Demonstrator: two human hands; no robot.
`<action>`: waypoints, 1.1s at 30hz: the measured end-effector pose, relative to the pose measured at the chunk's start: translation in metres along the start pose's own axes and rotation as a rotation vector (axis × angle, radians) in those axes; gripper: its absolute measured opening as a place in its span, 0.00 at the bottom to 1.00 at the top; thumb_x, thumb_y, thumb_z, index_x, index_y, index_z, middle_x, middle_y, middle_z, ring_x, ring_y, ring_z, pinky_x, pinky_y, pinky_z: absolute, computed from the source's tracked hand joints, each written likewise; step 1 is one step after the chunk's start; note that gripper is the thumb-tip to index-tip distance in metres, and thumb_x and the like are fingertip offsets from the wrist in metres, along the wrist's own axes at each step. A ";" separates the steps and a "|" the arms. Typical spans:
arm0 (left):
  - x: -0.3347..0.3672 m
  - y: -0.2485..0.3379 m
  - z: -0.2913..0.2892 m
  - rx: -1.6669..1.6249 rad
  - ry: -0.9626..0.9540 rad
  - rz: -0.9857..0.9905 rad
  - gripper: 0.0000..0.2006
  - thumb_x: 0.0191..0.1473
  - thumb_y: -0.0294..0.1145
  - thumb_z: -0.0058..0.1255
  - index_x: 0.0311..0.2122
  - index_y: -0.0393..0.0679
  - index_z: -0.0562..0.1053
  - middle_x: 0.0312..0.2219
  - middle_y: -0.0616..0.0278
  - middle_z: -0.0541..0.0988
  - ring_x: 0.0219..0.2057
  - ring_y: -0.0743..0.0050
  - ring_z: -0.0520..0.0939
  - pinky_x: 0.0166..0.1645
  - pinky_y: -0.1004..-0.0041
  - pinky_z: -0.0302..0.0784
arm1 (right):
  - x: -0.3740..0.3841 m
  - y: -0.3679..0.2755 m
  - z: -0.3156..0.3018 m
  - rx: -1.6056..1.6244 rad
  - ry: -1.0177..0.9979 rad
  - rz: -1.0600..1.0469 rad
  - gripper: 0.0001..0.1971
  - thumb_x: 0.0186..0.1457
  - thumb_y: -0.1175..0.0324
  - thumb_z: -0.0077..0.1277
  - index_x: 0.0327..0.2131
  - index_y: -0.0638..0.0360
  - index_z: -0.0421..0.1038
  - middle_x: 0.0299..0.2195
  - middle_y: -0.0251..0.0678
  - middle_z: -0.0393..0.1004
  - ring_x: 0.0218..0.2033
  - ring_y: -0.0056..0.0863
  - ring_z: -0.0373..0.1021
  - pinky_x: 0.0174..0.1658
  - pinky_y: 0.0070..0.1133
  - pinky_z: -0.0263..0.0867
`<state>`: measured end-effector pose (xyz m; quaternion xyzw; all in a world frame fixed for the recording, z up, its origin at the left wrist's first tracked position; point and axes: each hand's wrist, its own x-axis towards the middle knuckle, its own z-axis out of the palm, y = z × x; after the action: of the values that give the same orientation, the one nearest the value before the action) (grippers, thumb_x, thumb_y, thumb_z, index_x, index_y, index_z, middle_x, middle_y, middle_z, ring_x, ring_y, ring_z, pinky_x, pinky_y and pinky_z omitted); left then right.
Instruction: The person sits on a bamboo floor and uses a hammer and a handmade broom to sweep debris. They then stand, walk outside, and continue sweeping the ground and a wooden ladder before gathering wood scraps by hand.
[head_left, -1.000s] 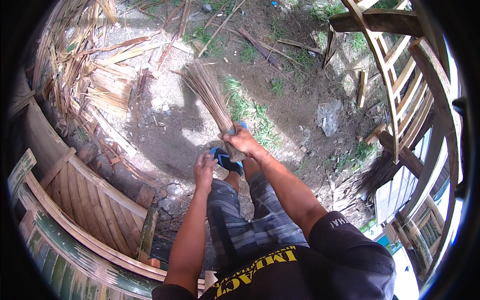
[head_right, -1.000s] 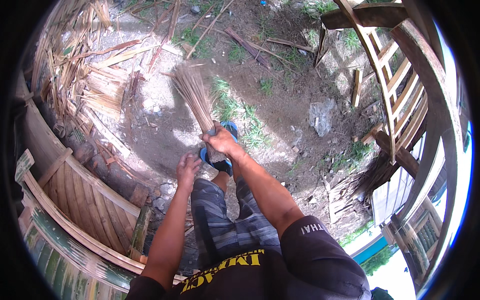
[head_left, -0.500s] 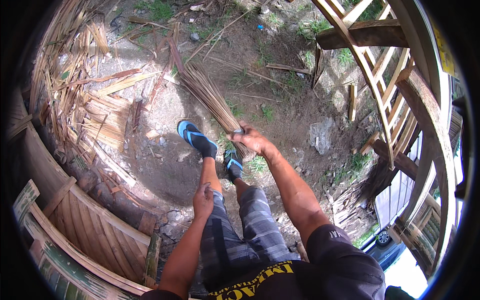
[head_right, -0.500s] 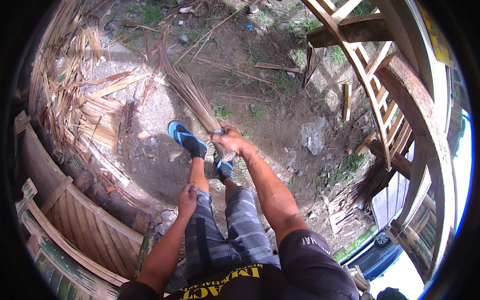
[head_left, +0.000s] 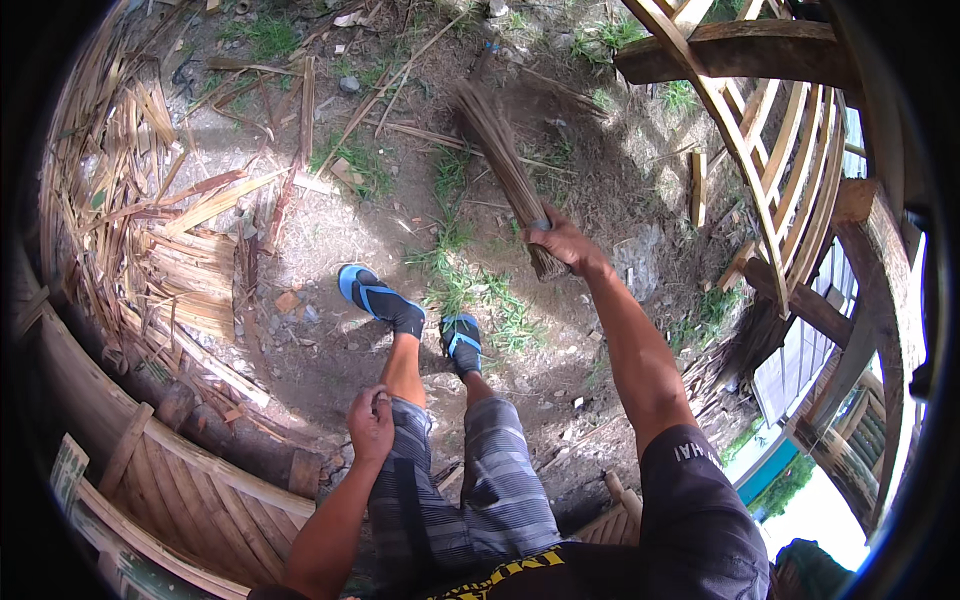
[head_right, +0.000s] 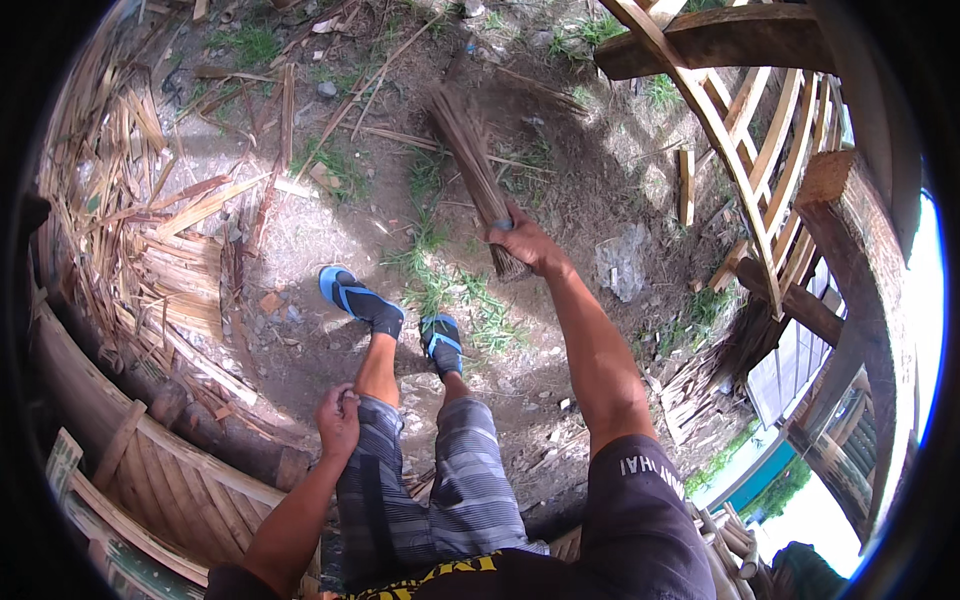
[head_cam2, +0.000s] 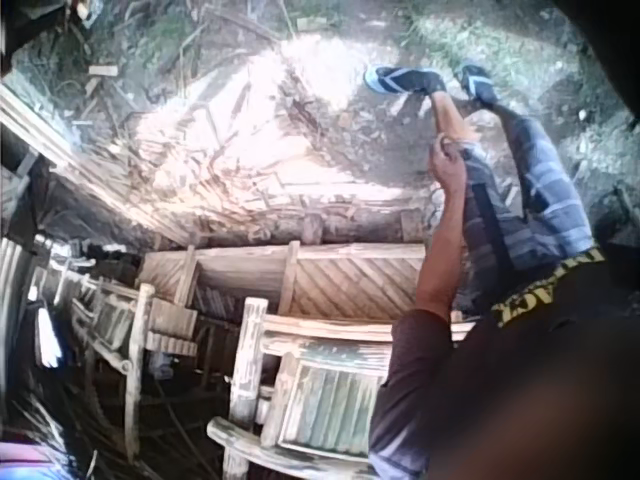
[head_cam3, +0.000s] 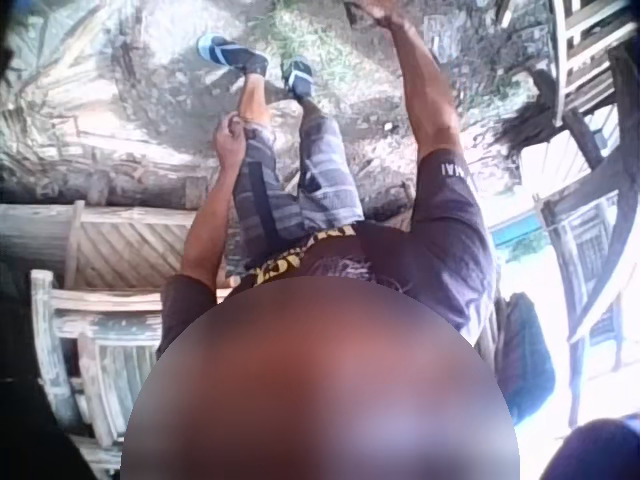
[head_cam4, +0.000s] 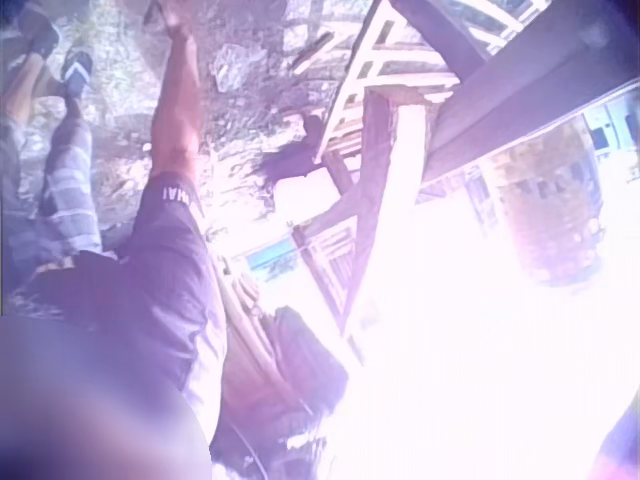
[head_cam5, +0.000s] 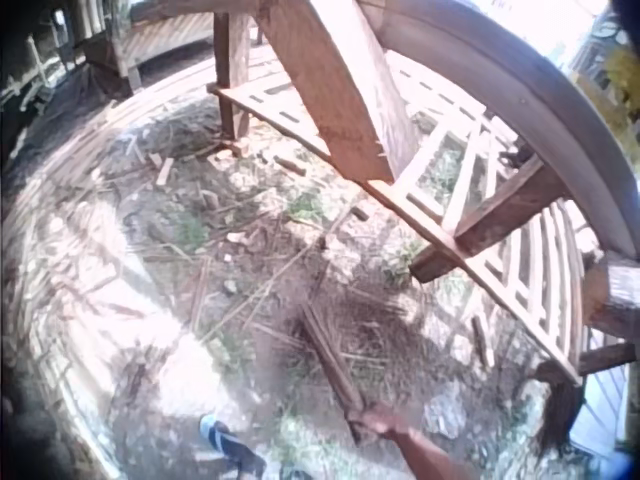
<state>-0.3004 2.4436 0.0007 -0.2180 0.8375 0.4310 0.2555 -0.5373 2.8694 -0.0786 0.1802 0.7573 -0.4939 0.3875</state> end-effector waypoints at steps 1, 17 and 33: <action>0.000 0.002 -0.001 0.055 -0.004 0.072 0.07 0.58 0.24 0.50 0.41 0.40 0.77 0.32 0.48 0.81 0.32 0.50 0.83 0.38 0.61 0.79 | -0.012 -0.016 0.010 0.018 -0.157 -0.078 0.51 0.49 0.49 0.65 0.71 0.54 0.49 0.61 0.49 0.67 0.62 0.39 0.62 0.65 0.28 0.55; 0.010 -0.005 -0.037 -0.168 0.148 -0.037 0.06 0.57 0.24 0.53 0.40 0.40 0.77 0.28 0.51 0.80 0.26 0.59 0.82 0.32 0.66 0.77 | 0.152 -0.193 0.224 -0.088 -0.306 -0.261 0.40 0.49 0.57 0.64 0.62 0.65 0.60 0.49 0.45 0.75 0.48 0.35 0.71 0.55 0.27 0.65; 0.035 -0.013 -0.060 -0.183 0.324 -0.070 0.09 0.57 0.22 0.47 0.41 0.39 0.77 0.26 0.51 0.80 0.26 0.58 0.84 0.34 0.64 0.78 | -0.005 -0.187 0.299 -0.123 -0.308 0.013 0.47 0.53 0.64 0.59 0.70 0.70 0.43 0.50 0.43 0.74 0.44 0.31 0.73 0.52 0.24 0.68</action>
<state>-0.3342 2.3821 0.0012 -0.3359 0.8170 0.4552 0.1113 -0.5344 2.5205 -0.0246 0.0832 0.7164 -0.4659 0.5126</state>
